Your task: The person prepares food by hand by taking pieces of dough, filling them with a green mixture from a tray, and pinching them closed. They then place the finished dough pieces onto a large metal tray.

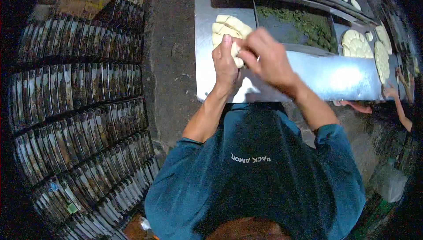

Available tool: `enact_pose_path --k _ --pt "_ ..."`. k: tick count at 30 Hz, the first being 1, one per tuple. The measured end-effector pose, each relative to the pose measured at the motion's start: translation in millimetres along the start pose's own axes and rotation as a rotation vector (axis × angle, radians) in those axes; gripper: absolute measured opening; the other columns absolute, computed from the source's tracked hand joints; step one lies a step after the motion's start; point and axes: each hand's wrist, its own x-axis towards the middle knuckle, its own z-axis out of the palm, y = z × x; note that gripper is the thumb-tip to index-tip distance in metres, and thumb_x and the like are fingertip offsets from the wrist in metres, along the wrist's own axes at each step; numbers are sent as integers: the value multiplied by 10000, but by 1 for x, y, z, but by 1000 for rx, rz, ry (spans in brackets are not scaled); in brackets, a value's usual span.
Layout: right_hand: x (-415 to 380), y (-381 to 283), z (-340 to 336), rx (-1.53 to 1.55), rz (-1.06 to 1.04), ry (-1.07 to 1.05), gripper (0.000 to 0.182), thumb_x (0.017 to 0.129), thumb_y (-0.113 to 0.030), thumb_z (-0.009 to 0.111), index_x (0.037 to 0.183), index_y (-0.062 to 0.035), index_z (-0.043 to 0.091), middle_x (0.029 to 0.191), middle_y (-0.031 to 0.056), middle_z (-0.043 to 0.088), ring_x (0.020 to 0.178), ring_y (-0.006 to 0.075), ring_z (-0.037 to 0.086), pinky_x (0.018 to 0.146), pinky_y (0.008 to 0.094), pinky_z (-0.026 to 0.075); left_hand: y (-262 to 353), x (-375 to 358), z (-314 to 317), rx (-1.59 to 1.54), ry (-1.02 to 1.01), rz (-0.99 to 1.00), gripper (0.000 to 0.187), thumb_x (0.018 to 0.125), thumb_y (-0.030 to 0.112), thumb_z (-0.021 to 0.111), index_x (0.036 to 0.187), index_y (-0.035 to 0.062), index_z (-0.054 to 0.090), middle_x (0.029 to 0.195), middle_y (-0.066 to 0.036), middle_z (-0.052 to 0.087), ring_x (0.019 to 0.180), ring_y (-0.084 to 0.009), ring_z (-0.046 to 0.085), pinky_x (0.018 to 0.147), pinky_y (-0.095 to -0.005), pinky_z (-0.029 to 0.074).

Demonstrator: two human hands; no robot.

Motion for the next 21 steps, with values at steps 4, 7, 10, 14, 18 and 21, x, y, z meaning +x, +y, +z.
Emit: enact_pose_path --k 4,7,10,14,18,21 --pt "-17 -10 10 -41 21 125 134 771 -20 643 894 2 594 823 119 571 748 295 586 634 354 505 -12 16 7 159 63 -111 561 1002 404 320 680 24 578 735 -63 587 695 -117 522 628 -269 437" --pt "-17 26 -1 -10 -22 12 186 756 -24 666 925 5 594 809 105 591 712 238 603 636 322 507 -25 19 13 -33 26 -248 530 1009 415 290 805 15 571 775 -87 590 704 -125 538 637 -266 463" --pt "-3 40 -18 410 533 -153 201 753 -51 690 929 2 607 807 89 600 684 170 595 622 288 491 -22 18 22 -294 22 -228 513 1010 426 277 957 -7 547 817 -106 593 673 -141 571 526 -245 474" --pt "9 45 -9 382 514 -115 161 771 -71 685 900 1 621 855 86 584 679 137 570 602 272 477 -31 18 14 5 -14 -239 410 1002 361 347 1015 14 566 730 -66 589 525 -70 527 426 -209 416" --pt "-12 41 27 3 -47 -15 225 765 -15 627 989 -24 607 934 116 585 738 260 612 639 330 512 -42 17 0 42 106 -243 418 1000 367 351 932 21 578 685 -46 562 508 -94 501 450 -225 407" --pt "-26 4 28 -52 33 -140 206 756 17 600 958 -23 598 936 132 584 827 316 608 695 378 510 -31 -9 -12 53 100 -255 450 1000 390 338 882 28 578 678 -38 546 527 -115 493 477 -249 411"
